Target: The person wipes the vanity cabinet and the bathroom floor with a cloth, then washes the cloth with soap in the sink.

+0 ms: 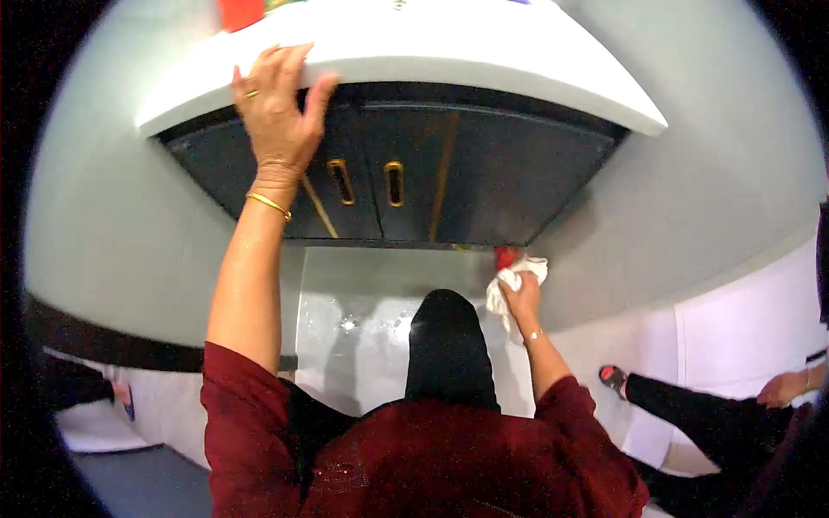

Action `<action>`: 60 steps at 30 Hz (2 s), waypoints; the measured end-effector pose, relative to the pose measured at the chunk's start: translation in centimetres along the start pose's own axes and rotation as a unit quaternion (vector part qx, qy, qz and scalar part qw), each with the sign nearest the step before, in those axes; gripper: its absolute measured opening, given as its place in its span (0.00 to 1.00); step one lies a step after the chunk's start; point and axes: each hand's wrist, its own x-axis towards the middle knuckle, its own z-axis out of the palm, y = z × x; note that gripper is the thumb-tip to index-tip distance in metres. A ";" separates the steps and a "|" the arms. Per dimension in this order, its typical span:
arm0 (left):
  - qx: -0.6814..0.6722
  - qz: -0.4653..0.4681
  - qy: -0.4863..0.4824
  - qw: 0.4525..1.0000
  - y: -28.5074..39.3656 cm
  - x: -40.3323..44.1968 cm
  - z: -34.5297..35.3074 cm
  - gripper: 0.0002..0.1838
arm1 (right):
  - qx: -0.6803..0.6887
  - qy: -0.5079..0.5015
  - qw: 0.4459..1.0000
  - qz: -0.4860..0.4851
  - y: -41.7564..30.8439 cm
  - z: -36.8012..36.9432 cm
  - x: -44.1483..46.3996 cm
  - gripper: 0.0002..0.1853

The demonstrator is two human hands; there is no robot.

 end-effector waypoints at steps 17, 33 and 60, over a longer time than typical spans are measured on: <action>-0.203 -0.214 -0.135 0.946 14.9 -10.6 -4.0 0.15 | 0.165 -0.252 0.923 -0.240 -15.5 -13.7 3.8 0.20; -0.377 -0.502 -0.057 0.776 3.1 -21.3 -22.6 0.14 | 0.168 -0.471 0.846 -0.184 -15.4 -3.9 -6.0 0.21; -0.451 -0.546 0.040 0.705 -2.4 -25.8 -23.5 0.17 | 0.147 -0.502 0.829 -0.199 -14.6 -1.9 -6.7 0.23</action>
